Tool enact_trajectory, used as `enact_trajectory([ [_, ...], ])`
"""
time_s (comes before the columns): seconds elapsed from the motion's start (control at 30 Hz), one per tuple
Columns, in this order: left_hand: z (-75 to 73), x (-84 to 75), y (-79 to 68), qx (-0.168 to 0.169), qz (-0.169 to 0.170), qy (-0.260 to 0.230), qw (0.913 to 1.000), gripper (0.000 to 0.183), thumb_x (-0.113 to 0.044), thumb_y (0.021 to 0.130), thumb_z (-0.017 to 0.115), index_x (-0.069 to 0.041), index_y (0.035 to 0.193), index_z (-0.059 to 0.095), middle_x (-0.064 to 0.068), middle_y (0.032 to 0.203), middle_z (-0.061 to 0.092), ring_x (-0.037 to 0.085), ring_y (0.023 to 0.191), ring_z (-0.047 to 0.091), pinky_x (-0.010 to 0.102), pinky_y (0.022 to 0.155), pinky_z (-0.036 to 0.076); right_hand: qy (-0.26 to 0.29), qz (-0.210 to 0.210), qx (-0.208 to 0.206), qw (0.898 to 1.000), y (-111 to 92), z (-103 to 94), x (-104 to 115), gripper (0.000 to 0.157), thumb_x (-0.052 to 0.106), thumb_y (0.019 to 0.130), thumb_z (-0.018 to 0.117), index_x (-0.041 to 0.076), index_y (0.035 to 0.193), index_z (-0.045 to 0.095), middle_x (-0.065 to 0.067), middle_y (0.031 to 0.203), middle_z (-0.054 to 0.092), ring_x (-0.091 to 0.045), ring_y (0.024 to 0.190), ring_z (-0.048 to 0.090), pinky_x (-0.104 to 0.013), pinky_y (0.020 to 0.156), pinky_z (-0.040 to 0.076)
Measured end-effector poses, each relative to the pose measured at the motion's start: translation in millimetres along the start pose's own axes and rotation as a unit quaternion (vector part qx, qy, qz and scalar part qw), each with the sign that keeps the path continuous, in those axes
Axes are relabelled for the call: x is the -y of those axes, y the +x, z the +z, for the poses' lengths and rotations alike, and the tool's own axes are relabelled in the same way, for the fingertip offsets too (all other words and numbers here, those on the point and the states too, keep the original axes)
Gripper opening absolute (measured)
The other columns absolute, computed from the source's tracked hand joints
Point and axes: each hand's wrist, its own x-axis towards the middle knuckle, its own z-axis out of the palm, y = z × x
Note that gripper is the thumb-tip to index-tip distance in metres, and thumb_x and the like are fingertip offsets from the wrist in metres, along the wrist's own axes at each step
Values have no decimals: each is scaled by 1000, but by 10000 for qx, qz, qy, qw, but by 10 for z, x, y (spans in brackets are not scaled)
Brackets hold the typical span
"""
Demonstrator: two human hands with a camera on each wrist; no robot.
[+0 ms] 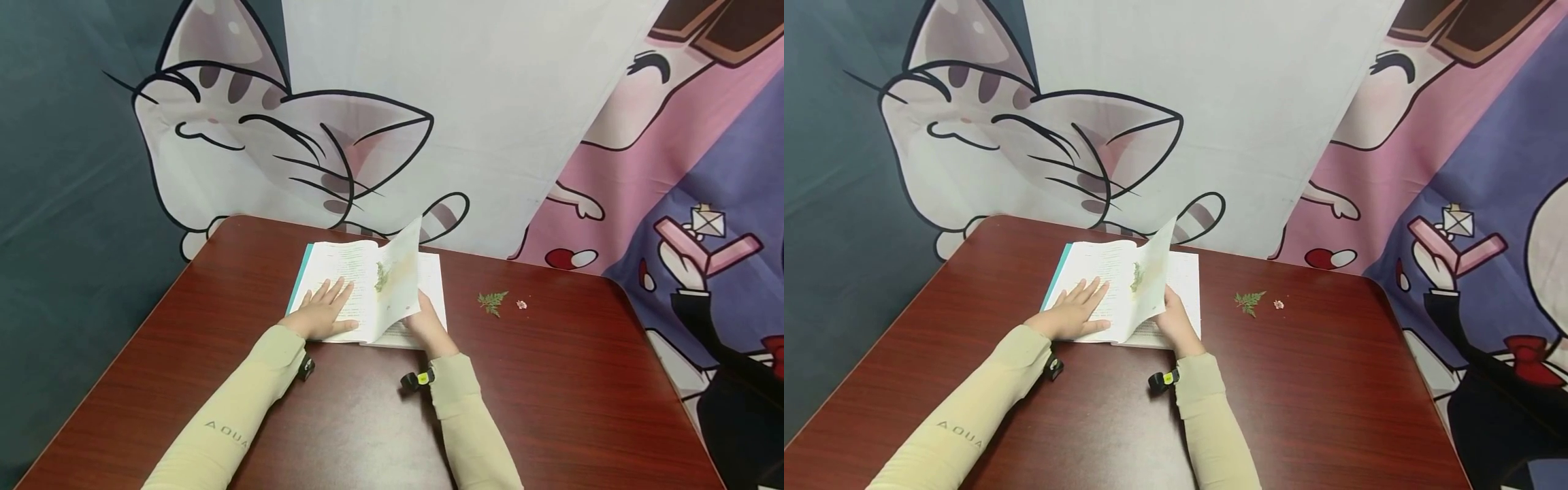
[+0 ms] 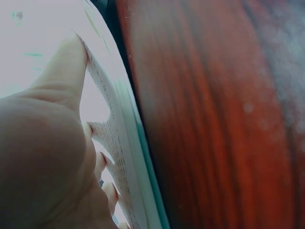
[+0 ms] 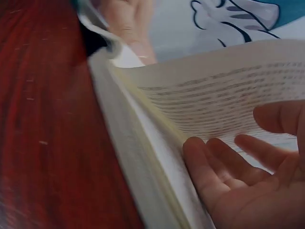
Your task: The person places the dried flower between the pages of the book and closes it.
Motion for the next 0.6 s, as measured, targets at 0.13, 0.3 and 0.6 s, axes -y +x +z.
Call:
enact_trajectory([
  [0.13,16,16,18,2,-28,98,9999,92,-62,101,46,-11,164,3,15,170,-7,41,154,-10,64,119,-4,641,241,407,9968,19,118,-9,47,3,95,57,2,142,55,-19,137,60,-25,119,57,-42,102,46],
  [0.3,-27,-60,8,28,-123,156,9998,91,-59,101,49,-9,164,6,17,169,-5,42,154,-8,65,119,-1,571,190,797,9950,12,191,-2,56,6,100,53,6,154,42,-23,146,52,-36,116,62,-44,89,55],
  [0.6,-35,-35,-20,-325,21,135,9994,84,-52,99,60,-4,160,27,24,167,13,45,153,6,69,117,8,-304,107,916,9953,-17,237,36,60,12,97,63,8,154,44,-15,146,53,-30,113,61,-45,97,50],
])
